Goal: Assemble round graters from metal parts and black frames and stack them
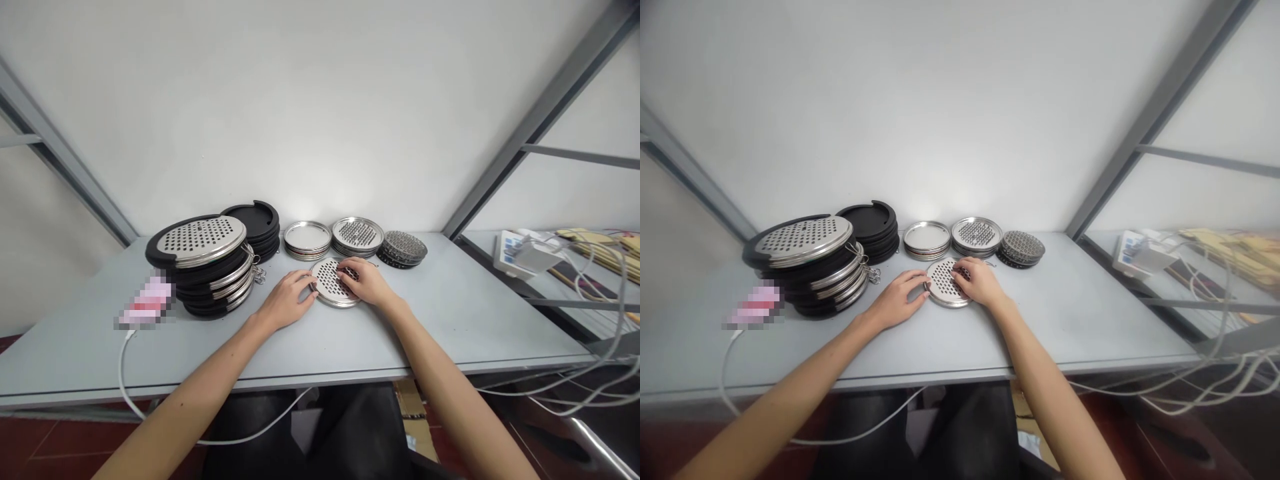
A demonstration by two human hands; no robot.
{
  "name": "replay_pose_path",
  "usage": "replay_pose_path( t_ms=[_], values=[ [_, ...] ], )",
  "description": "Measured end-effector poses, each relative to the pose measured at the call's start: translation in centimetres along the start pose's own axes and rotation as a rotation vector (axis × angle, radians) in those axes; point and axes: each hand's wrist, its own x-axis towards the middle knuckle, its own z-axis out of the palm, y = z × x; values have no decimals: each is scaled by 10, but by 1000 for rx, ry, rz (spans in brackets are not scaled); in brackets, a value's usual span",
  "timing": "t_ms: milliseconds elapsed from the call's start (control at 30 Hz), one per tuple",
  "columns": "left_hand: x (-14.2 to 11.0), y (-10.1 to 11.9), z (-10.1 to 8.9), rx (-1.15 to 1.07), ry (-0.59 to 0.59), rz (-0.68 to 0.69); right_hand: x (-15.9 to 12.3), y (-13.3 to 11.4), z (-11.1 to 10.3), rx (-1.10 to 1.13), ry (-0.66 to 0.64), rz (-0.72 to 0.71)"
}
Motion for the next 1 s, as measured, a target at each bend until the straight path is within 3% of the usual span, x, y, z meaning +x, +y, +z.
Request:
replay_pose_path(
  t_ms=[133, 300, 433, 600, 767, 900, 1000],
  values=[
    [0, -6, 4, 38, 19, -36, -1, -1, 2, 7, 31, -1],
    [1, -14, 3, 98, -19, -100, 1, -2, 4, 72, 188, 4],
    [2, -9, -1, 38, -39, -58, 19, -13, 0, 164, 285, -33],
    [0, -4, -5, -25, -117, 73, 68, -46, 3, 188, 168, -159],
    [-1, -8, -9, -103, -106, 74, 117, -82, 30, 16, 62, -307],
    [0, -7, -10, -123, -75, 104, 140, -97, 47, -131, -38, -367],
    [0, -7, -10, -143, -65, 109, 151, -101, 49, -192, -105, -388]
  ],
)
